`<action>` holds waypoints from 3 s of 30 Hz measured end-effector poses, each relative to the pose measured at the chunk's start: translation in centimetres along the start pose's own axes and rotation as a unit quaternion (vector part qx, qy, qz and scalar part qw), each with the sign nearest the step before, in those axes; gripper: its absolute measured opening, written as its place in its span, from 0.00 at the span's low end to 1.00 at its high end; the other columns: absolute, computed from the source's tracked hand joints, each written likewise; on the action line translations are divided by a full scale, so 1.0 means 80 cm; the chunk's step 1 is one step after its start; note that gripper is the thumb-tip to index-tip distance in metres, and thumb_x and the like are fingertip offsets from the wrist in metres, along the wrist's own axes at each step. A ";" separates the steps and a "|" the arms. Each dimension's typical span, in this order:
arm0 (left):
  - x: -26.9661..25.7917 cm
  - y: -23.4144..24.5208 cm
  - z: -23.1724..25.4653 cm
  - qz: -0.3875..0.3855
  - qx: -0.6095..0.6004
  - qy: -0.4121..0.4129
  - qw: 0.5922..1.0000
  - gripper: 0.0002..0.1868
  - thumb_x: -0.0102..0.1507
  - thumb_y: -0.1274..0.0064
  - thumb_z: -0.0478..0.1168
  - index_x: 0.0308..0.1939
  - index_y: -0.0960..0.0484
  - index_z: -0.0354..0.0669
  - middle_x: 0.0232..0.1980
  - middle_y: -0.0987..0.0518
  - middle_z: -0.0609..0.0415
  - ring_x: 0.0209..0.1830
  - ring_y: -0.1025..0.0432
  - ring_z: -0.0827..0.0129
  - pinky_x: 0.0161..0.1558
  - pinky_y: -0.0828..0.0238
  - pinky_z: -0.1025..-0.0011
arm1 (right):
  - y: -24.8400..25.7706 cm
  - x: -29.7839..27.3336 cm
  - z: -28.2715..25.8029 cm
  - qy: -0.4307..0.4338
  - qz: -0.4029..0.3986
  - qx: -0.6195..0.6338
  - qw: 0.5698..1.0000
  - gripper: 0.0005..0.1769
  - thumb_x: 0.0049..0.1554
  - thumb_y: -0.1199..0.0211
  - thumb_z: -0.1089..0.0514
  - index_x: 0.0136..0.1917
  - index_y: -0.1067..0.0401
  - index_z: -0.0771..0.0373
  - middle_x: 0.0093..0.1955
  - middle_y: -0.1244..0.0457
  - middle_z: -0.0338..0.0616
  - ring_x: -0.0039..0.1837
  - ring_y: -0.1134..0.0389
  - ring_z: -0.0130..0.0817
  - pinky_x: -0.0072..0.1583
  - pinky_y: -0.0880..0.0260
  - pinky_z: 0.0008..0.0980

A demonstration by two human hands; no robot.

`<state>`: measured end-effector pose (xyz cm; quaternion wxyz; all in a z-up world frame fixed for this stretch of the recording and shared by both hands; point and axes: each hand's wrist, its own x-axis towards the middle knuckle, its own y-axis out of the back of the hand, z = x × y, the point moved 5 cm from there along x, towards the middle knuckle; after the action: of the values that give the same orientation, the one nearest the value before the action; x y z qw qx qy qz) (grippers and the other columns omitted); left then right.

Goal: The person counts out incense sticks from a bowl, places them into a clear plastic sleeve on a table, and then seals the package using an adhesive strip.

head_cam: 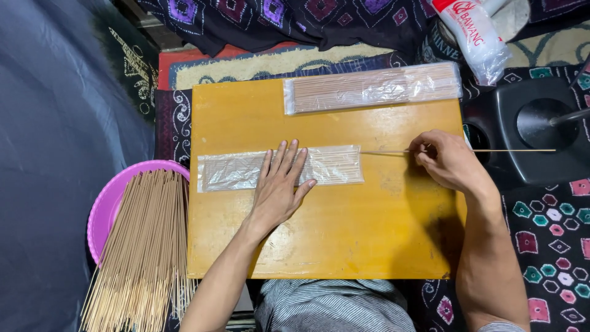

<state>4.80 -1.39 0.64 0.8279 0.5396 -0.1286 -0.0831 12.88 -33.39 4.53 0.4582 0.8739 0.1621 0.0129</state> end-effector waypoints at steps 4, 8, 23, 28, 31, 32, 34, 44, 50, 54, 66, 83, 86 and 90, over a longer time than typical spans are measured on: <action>-0.001 0.001 0.000 0.001 -0.004 0.001 1.000 0.37 0.70 0.63 0.60 0.76 0.39 0.41 0.81 0.45 0.45 0.83 0.57 0.54 0.78 0.71 0.53 | 0.001 0.000 0.001 0.014 -0.007 0.013 1.000 0.08 0.51 0.37 0.70 0.46 0.23 0.70 0.39 0.30 0.46 0.36 0.33 0.36 0.41 0.32 0.33; 0.000 -0.001 -0.001 -0.003 -0.002 0.001 1.000 0.37 0.70 0.62 0.60 0.76 0.40 0.41 0.81 0.45 0.45 0.83 0.58 0.54 0.78 0.71 0.53 | -0.001 0.002 0.000 -0.002 -0.015 0.016 1.000 0.09 0.52 0.36 0.70 0.47 0.22 0.70 0.40 0.30 0.47 0.36 0.33 0.36 0.40 0.32 0.33; 0.000 -0.015 -0.005 -0.067 0.022 0.020 0.997 0.38 0.72 0.67 0.64 0.79 0.44 0.48 0.84 0.52 0.48 0.84 0.62 0.56 0.80 0.77 0.52 | -0.075 0.019 0.002 0.048 0.063 0.034 0.996 0.10 0.55 0.35 0.65 0.50 0.19 0.55 0.46 0.37 0.50 0.52 0.33 0.51 0.55 0.30 0.42; 0.004 -0.023 0.004 -0.037 0.002 -0.011 0.999 0.38 0.71 0.64 0.62 0.79 0.43 0.44 0.83 0.49 0.44 0.84 0.60 0.54 0.80 0.73 0.54 | -0.086 0.021 -0.019 0.112 0.109 0.024 0.987 0.08 0.59 0.33 0.60 0.50 0.20 0.48 0.46 0.38 0.40 0.55 0.34 0.46 0.58 0.31 0.42; 0.004 -0.020 0.005 -0.020 -0.002 -0.019 1.000 0.38 0.71 0.63 0.62 0.79 0.45 0.44 0.83 0.49 0.43 0.84 0.59 0.54 0.80 0.73 0.54 | -0.088 0.024 -0.017 0.117 0.126 0.026 0.985 0.10 0.58 0.30 0.58 0.54 0.22 0.50 0.45 0.37 0.39 0.54 0.33 0.44 0.57 0.31 0.40; 0.004 -0.021 0.005 -0.021 -0.004 -0.017 1.000 0.38 0.71 0.63 0.62 0.79 0.45 0.44 0.83 0.49 0.43 0.84 0.59 0.54 0.80 0.73 0.54 | -0.087 0.021 -0.022 0.116 0.124 0.025 0.985 0.10 0.58 0.30 0.58 0.54 0.22 0.50 0.45 0.37 0.39 0.54 0.33 0.44 0.57 0.31 0.40; 0.004 -0.020 0.005 -0.008 -0.013 -0.021 1.000 0.38 0.71 0.62 0.61 0.79 0.44 0.43 0.82 0.49 0.42 0.84 0.59 0.54 0.80 0.73 0.54 | -0.085 0.016 -0.033 0.129 0.113 0.045 0.984 0.15 0.54 0.36 0.68 0.52 0.22 0.54 0.44 0.38 0.43 0.52 0.32 0.49 0.55 0.30 0.43; 0.006 -0.018 0.006 -0.008 -0.032 -0.023 0.999 0.36 0.71 0.60 0.60 0.74 0.38 0.38 0.82 0.48 0.38 0.84 0.58 0.52 0.80 0.72 0.54 | -0.080 0.017 -0.039 0.120 0.106 0.059 0.985 0.20 0.47 0.40 0.72 0.52 0.23 0.57 0.43 0.36 0.43 0.52 0.30 0.46 0.56 0.28 0.41; 0.007 -0.017 0.007 -0.009 -0.035 -0.018 0.999 0.36 0.71 0.59 0.60 0.74 0.37 0.37 0.81 0.47 0.36 0.83 0.57 0.51 0.80 0.71 0.54 | -0.042 0.006 -0.030 0.128 0.077 -0.030 0.988 0.14 0.52 0.36 0.66 0.53 0.24 0.63 0.52 0.34 0.55 0.60 0.33 0.61 0.62 0.32 0.53; 0.009 -0.010 0.012 0.003 -0.047 -0.017 0.999 0.38 0.69 0.60 0.59 0.74 0.37 0.32 0.80 0.46 0.36 0.82 0.56 0.51 0.79 0.66 0.54 | -0.021 -0.003 -0.023 0.070 0.070 -0.104 0.990 0.09 0.56 0.34 0.64 0.51 0.23 0.66 0.54 0.37 0.50 0.53 0.35 0.45 0.55 0.32 0.39; 0.005 -0.008 0.019 0.039 -0.023 -0.034 0.998 0.37 0.69 0.56 0.57 0.73 0.36 0.33 0.74 0.42 0.37 0.78 0.54 0.44 0.78 0.63 0.47 | -0.044 -0.002 -0.063 0.173 0.117 -0.030 0.977 0.09 0.54 0.40 0.70 0.48 0.24 0.64 0.47 0.38 0.46 0.51 0.39 0.44 0.57 0.38 0.39; -0.005 0.018 0.008 0.138 -0.021 -0.005 0.990 0.24 0.68 0.48 0.48 0.60 0.24 0.32 0.61 0.29 0.44 0.65 0.36 0.54 0.75 0.50 0.51 | -0.028 -0.006 -0.010 0.081 0.074 -0.175 0.978 0.05 0.56 0.33 0.62 0.48 0.22 0.59 0.50 0.36 0.46 0.50 0.34 0.45 0.53 0.33 0.41; -0.005 0.009 0.005 0.137 -0.006 -0.011 0.990 0.23 0.68 0.49 0.46 0.61 0.25 0.32 0.62 0.28 0.42 0.65 0.36 0.51 0.73 0.47 0.50 | -0.033 -0.002 -0.020 0.069 0.076 -0.162 0.981 0.05 0.59 0.37 0.62 0.49 0.22 0.61 0.50 0.37 0.48 0.49 0.36 0.45 0.52 0.36 0.40; -0.007 -0.004 -0.001 0.166 0.040 -0.033 0.985 0.24 0.69 0.50 0.52 0.62 0.22 0.39 0.58 0.25 0.44 0.66 0.33 0.53 0.74 0.46 0.54 | -0.053 0.000 0.001 -0.081 0.017 -0.190 0.978 0.04 0.64 0.40 0.49 0.52 0.26 0.41 0.54 0.39 0.34 0.64 0.38 0.40 0.63 0.39 0.43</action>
<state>4.31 -1.28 0.26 0.8030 0.5407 -0.2470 0.0427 11.76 -31.17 1.07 0.6270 0.7718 0.1042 -0.0197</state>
